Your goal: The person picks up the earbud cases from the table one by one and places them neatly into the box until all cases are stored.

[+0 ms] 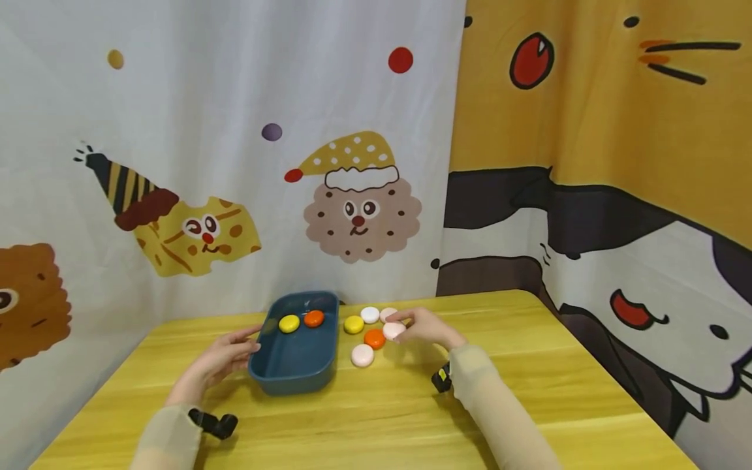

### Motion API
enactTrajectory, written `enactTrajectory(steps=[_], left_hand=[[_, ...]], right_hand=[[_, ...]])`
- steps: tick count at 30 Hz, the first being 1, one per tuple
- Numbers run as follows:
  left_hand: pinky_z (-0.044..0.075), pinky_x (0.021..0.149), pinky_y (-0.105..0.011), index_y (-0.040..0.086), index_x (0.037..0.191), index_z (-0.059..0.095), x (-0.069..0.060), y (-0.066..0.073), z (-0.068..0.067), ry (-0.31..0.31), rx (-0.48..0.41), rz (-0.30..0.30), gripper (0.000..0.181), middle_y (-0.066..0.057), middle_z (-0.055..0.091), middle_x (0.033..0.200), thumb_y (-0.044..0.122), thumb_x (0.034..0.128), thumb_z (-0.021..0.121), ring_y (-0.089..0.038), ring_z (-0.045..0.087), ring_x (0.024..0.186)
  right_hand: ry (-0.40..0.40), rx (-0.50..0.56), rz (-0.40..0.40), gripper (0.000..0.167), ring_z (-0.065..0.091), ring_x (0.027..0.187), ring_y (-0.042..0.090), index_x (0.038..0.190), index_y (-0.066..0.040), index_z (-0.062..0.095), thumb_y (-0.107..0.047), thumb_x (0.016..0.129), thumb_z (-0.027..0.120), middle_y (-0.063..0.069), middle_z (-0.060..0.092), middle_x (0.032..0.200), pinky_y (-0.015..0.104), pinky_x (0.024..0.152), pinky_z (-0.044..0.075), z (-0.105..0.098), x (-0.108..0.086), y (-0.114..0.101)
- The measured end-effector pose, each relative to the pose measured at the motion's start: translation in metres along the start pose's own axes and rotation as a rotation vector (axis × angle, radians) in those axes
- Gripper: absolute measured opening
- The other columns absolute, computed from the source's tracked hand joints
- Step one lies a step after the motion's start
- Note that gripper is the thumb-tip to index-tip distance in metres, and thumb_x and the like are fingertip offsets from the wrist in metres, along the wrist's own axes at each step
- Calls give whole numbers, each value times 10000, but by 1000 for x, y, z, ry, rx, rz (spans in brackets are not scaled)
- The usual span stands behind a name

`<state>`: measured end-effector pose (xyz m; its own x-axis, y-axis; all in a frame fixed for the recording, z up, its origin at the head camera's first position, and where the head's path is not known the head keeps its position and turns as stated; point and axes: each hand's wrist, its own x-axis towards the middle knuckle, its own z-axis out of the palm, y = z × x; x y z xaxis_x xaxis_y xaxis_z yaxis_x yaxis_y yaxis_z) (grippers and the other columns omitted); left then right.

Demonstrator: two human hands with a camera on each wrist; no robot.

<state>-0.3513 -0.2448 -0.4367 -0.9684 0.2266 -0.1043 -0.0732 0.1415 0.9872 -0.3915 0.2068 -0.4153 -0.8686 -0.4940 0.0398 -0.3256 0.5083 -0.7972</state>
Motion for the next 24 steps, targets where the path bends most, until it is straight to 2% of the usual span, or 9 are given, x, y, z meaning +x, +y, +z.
enactTrajectory(steps=[4, 6, 11, 17, 24], left_hand=[[535, 648, -254, 21, 1519, 289, 0, -1, 1, -2, -2, 2, 641, -111, 561, 1004, 75, 956, 591, -122, 566, 712], [533, 645, -252, 17, 1519, 284, 0, -1, 1, -1, 1, 3, 642, -94, 554, 986, 75, 957, 588, -120, 560, 712], [533, 653, -263, 15, 1516, 293, 1, -1, 2, 3, -1, 16, 647, -81, 547, 992, 77, 950, 602, -125, 560, 722], [532, 654, -270, 15, 1518, 284, 1, -1, 1, -2, 0, 17, 647, -81, 541, 1005, 71, 954, 595, -123, 555, 716], [532, 662, -273, 30, 1517, 302, -1, -1, 2, 12, 2, 6, 622, -114, 541, 1047, 54, 960, 578, -128, 557, 719]], right_hand=[[4, -1, -11, 505, 640, 930, 195, 1255, -49, 657, -105, 773, 798, 124, 657, 1180, 398, 855, 501, -10, 2, -7], [-2, -6, -21, 517, 647, 923, 194, 1271, -24, 638, -98, 782, 789, 133, 659, 1174, 400, 850, 507, -14, 3, -11], [-10, -41, -25, 526, 645, 874, 187, 1280, -43, 638, -120, 782, 790, 106, 685, 1120, 385, 828, 514, -20, 3, -20], [3, -85, -18, 514, 627, 1013, 252, 1265, -112, 664, -177, 776, 808, 84, 644, 1221, 439, 876, 503, -26, 8, -31], [-12, -74, -35, 495, 632, 1019, 252, 1266, -79, 657, -124, 792, 791, 85, 643, 1220, 407, 867, 513, -30, 16, -44]])
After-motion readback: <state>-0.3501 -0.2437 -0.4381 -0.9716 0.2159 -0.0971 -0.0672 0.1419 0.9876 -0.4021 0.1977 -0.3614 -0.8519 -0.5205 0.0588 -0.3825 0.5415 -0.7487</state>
